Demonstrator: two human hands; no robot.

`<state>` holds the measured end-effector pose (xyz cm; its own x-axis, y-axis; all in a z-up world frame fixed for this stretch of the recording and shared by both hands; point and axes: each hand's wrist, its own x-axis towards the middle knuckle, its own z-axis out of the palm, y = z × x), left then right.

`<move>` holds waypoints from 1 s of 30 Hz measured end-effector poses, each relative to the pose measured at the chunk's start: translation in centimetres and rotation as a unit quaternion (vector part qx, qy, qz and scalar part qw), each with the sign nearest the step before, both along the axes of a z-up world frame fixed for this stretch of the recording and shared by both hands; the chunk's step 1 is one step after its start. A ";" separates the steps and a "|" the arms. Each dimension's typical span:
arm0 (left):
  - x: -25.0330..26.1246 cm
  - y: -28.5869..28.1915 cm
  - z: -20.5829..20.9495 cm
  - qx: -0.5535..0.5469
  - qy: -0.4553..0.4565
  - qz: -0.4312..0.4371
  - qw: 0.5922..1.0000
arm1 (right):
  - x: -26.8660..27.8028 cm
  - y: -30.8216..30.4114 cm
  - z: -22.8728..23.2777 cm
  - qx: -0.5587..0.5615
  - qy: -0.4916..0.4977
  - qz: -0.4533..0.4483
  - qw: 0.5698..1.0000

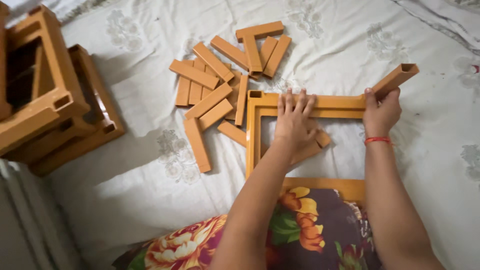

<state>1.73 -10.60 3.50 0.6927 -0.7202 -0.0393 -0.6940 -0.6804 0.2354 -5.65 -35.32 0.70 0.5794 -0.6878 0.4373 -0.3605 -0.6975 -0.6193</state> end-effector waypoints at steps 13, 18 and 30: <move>0.2 0.0 0.7 0.024 -0.027 0.006 0.999 | 0.3 3.2 3.8 -0.062 -0.091 0.023 0.994; 0.3 -0.1 1.2 0.003 0.002 0.018 1.000 | 0.1 3.1 3.5 -0.060 -0.107 0.044 0.991; 0.5 -0.8 1.8 0.058 0.017 0.016 0.998 | -1.1 0.8 1.5 -0.065 -0.116 0.102 0.986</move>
<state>2.20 -11.45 5.25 0.7120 -0.6870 -0.1452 -0.6643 -0.7261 0.1777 -6.72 -34.56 2.20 0.5736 -0.4971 0.6511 -0.0632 -0.8193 -0.5698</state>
